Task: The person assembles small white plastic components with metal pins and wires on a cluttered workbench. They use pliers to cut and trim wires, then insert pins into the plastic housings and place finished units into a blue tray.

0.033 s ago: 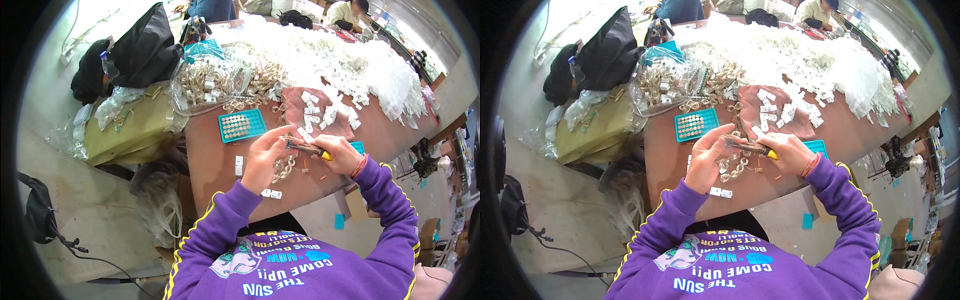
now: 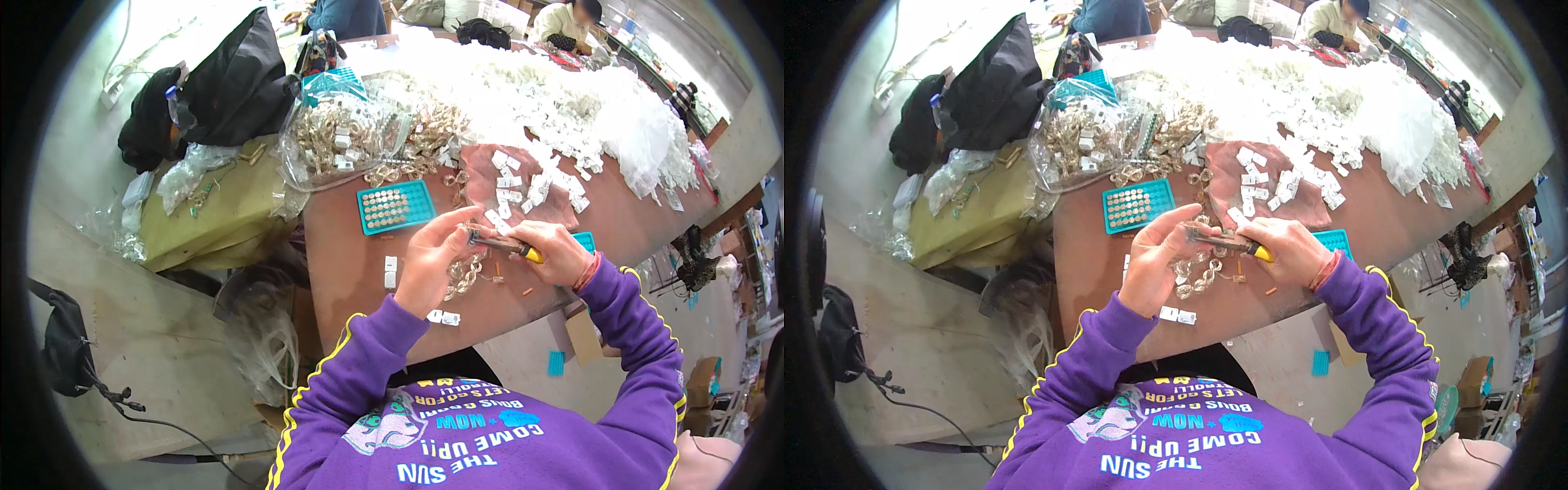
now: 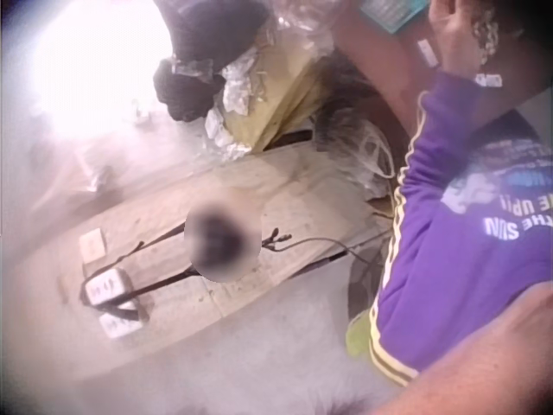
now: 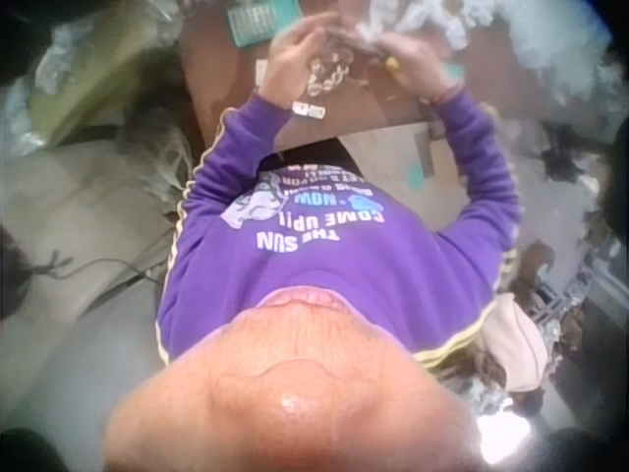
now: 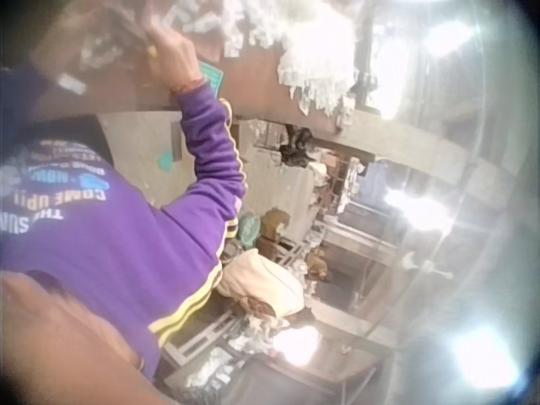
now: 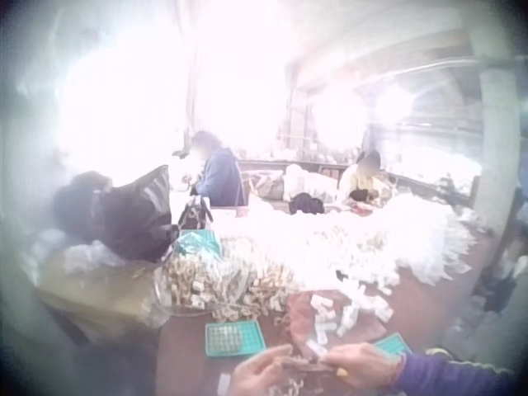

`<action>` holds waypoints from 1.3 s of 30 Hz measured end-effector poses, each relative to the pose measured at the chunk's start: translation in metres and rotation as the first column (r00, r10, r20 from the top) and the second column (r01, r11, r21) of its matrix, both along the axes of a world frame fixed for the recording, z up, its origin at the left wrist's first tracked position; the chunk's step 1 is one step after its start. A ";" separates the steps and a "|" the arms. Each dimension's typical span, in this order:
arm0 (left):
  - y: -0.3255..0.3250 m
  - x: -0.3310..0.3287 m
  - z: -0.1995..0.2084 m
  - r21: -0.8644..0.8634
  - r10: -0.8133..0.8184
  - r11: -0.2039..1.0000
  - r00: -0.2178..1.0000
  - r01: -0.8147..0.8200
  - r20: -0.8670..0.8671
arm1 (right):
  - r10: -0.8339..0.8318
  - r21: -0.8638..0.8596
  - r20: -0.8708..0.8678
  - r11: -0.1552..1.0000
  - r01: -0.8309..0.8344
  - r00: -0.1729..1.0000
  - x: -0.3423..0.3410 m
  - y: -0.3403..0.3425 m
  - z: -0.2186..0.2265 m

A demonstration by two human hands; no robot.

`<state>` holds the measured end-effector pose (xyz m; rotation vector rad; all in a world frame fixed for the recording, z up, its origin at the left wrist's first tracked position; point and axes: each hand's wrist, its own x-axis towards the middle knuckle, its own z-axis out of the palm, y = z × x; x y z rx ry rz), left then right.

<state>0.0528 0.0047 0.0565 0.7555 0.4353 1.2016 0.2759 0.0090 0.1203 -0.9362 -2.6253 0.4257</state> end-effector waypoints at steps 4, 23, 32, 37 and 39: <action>0.010 0.003 0.011 -0.116 0.092 0.989 0.996 -0.093 -0.013 | 0.124 0.059 0.067 0.990 -0.128 0.990 -0.005 -0.010 0.008; 0.272 -0.014 -0.053 0.683 0.669 0.706 -0.137 -0.187 -0.730 | -0.645 0.172 0.266 0.763 0.623 0.716 0.124 -0.077 -0.031; 0.289 -0.029 -0.031 0.752 0.721 0.646 -0.218 -0.134 -0.658 | -0.678 0.125 0.234 0.732 0.670 0.697 0.129 -0.091 -0.032; 0.262 -0.047 0.015 0.852 0.855 0.511 -0.034 -0.112 -0.517 | -0.631 0.136 0.143 0.776 0.616 0.763 0.113 -0.077 -0.027; 0.251 -0.054 0.033 0.894 0.899 0.438 0.055 -0.094 -0.434 | -0.619 0.147 0.117 0.784 0.603 0.777 0.106 -0.073 -0.024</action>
